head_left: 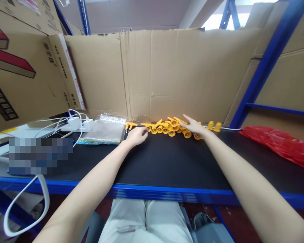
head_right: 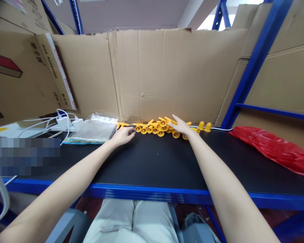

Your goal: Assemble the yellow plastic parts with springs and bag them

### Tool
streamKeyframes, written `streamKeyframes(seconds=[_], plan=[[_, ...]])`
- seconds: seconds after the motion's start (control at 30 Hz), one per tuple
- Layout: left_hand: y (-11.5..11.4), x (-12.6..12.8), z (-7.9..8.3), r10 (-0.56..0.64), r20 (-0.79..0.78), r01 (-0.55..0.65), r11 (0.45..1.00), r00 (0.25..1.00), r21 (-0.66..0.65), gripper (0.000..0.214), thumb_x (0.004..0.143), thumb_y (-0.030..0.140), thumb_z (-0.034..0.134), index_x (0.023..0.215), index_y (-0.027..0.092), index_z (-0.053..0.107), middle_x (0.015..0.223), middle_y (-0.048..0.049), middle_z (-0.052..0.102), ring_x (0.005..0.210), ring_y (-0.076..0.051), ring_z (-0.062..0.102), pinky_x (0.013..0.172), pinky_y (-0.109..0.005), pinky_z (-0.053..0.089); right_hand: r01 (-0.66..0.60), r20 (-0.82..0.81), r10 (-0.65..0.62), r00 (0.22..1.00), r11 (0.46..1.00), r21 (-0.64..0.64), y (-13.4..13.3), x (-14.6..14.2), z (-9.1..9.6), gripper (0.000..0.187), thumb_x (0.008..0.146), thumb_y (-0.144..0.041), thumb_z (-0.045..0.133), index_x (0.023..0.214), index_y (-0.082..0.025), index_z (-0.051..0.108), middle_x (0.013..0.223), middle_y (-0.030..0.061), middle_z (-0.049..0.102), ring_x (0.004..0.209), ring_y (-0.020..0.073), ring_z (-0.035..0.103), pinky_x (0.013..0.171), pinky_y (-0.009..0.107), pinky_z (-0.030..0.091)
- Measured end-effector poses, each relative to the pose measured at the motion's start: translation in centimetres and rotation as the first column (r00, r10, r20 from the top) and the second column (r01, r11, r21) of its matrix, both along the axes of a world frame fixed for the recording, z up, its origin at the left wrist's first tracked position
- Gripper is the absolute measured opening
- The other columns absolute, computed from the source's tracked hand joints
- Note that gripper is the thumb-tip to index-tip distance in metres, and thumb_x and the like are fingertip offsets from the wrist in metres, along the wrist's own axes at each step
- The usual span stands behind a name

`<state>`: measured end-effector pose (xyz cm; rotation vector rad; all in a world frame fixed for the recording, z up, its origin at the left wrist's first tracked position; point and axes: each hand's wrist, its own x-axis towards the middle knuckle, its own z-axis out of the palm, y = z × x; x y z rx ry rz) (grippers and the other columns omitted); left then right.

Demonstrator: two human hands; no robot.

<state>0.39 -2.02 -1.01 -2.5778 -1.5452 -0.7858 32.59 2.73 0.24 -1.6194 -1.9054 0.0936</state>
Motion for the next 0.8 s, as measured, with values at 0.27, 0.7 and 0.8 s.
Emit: streamKeyframes(seconds=[0.27,0.7,0.8], plan=[[1.7,-2.1,-0.7,0.417,-0.059,-0.416,0.909,0.907,0.038,0.038,0.078,0.020,0.043,0.114,0.015,0.056,0.122,-0.0153,0.052,0.116,-0.030,0.047,0.092,-0.041,0.042,0.213,-0.200,-0.183,0.962,0.967,0.142,-0.2,4.3,-1.8,0.052,0.077,-0.034,0.055,0.126,-0.015,0.052,0.123,0.0139,0.057,0.116,0.0270,0.052,0.098,0.041,0.041],[3.7,-3.3,-2.8,0.314,-0.282,-0.386,0.887,0.907,-0.254,0.048,0.087,0.039,0.028,0.125,0.020,0.050,0.138,-0.0159,0.042,0.126,-0.036,0.037,0.098,-0.064,0.026,0.120,0.229,-0.117,0.966,0.993,0.001,-0.1,3.8,-2.7,0.041,0.078,-0.027,0.055,0.115,-0.009,0.057,0.120,0.0172,0.058,0.111,0.0262,0.054,0.095,0.038,0.040],[3.6,-3.2,-2.7,0.314,-0.278,-0.384,0.889,0.908,-0.249,0.048,0.087,0.040,0.028,0.124,0.020,0.051,0.138,-0.0156,0.042,0.128,-0.035,0.034,0.099,-0.065,0.024,0.102,0.242,-0.101,0.965,0.995,0.008,0.0,4.0,-2.8,0.039,0.078,-0.027,0.055,0.112,-0.008,0.058,0.116,0.0174,0.060,0.108,0.0253,0.056,0.092,0.036,0.042]])
